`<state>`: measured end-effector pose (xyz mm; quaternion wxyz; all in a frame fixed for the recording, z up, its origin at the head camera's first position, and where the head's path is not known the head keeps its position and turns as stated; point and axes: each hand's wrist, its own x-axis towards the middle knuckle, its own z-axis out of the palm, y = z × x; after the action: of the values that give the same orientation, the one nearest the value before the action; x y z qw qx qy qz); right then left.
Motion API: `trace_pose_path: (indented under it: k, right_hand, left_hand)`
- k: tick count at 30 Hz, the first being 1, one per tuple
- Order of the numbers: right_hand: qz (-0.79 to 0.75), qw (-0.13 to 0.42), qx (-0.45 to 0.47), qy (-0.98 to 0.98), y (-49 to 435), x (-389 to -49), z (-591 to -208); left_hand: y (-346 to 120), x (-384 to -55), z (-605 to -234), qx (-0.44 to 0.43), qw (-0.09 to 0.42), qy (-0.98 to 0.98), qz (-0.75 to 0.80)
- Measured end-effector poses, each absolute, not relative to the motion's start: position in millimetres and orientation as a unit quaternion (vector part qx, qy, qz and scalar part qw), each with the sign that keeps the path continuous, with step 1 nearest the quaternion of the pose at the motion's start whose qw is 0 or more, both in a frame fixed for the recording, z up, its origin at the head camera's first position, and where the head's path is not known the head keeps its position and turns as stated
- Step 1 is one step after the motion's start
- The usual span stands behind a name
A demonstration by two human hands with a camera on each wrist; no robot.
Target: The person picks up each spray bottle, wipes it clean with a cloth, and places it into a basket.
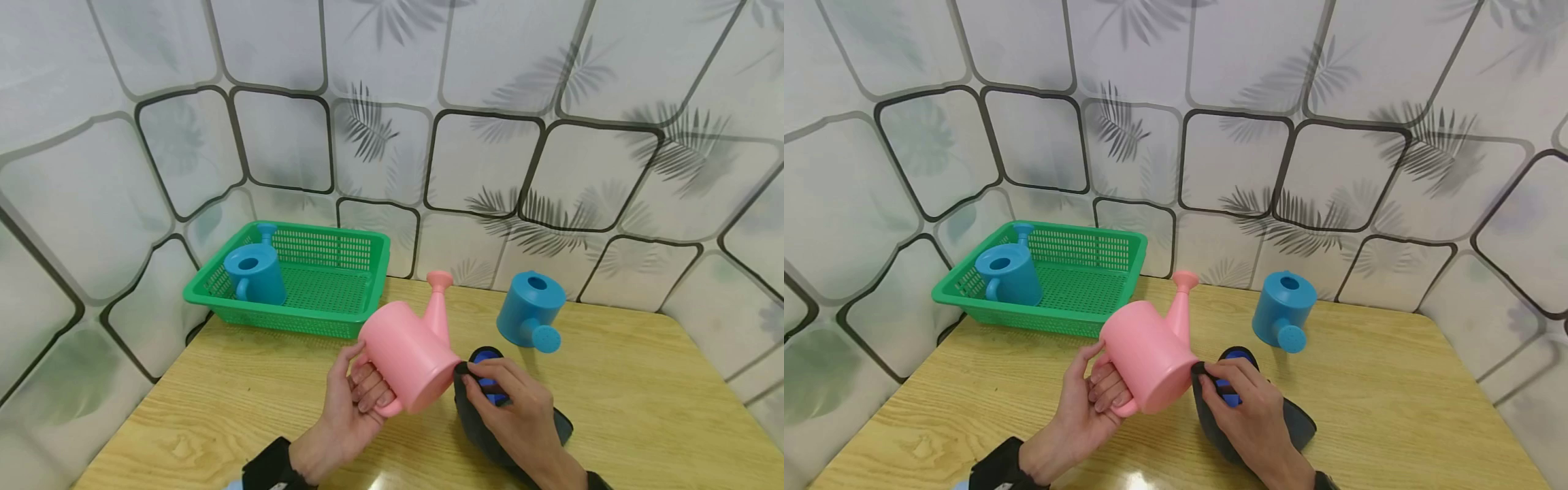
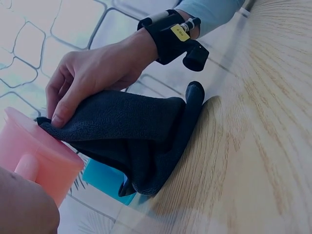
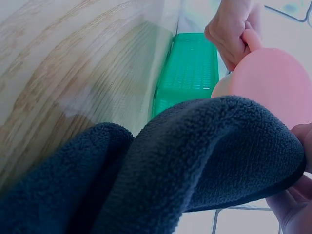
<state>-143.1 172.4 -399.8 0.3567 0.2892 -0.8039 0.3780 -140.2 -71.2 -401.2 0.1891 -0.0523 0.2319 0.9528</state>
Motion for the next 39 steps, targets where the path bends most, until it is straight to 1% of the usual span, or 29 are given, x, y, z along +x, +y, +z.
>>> trace_pose_path:
  k: [10,17,26,33,39]
  right_hand:
    - [0.373,0.352,0.287,-0.809,172.8,-143.3,-402.0]
    - [0.373,0.336,0.297,-0.813,170.6,-142.1,-405.0]
    - [0.386,0.314,0.344,-0.796,156.9,-133.5,-410.0]
    - [0.386,0.281,0.388,-0.789,147.4,-127.2,-415.2]
    - [0.372,0.276,0.402,-0.790,144.2,-124.5,-416.2]
  left_hand:
    - [-70.8,-139.3,-401.8,-0.052,0.195,0.223,0.954]
    - [-69.9,-140.2,-402.1,-0.054,0.191,0.225,0.954]
    - [-67.2,-142.8,-402.6,-0.047,0.182,0.206,0.960]
    - [-67.3,-144.0,-403.2,-0.047,0.184,0.202,0.961]
    - [-67.8,-144.2,-402.8,-0.051,0.186,0.206,0.959]
